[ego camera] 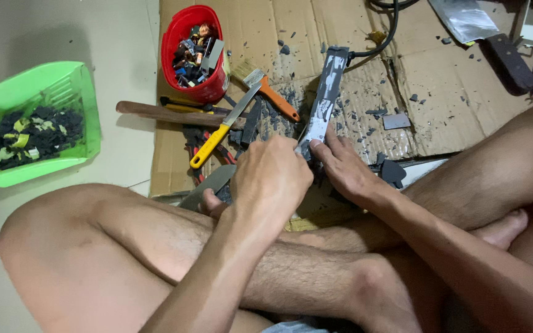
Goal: The person sits on the floor and uses a yellow-handled screwdriver to pry open a rectangular electronic device. They then use a metal file to scrape the surface of the device, removing material and revealing internal components.
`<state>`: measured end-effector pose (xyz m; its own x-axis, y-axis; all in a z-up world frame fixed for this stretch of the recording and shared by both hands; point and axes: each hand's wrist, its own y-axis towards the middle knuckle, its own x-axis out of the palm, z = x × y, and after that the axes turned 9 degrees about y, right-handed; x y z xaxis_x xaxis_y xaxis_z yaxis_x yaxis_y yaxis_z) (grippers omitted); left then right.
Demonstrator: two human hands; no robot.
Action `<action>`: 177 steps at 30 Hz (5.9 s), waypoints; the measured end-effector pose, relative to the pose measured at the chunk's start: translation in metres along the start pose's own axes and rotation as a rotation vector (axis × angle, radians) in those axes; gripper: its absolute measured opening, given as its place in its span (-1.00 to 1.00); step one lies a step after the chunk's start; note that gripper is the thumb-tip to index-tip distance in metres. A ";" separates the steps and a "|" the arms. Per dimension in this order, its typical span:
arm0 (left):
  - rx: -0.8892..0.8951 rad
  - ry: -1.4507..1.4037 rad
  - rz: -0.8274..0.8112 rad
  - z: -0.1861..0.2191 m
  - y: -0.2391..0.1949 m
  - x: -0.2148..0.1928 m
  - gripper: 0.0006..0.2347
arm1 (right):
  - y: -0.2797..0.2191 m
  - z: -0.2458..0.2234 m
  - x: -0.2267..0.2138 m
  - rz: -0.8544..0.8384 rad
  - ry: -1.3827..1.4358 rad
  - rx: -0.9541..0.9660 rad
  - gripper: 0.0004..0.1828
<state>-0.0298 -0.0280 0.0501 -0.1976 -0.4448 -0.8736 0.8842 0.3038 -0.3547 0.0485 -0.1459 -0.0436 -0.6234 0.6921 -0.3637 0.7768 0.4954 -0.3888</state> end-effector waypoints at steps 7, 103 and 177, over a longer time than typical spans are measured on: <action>-0.015 -0.083 0.032 0.005 -0.004 -0.004 -0.69 | 0.006 0.003 0.001 -0.022 -0.032 0.023 0.01; -0.129 -0.178 -0.064 -0.057 0.032 0.035 -0.68 | 0.008 -0.011 0.005 0.050 0.042 0.172 0.15; 0.384 0.224 0.072 0.001 0.068 0.051 -0.87 | 0.035 0.052 -0.046 -0.012 -0.419 0.165 -0.54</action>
<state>0.0210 -0.0304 -0.0179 -0.1789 -0.2273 -0.9573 0.9837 -0.0260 -0.1777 0.1001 -0.1876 -0.0846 -0.6408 0.3975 -0.6568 0.7660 0.3879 -0.5126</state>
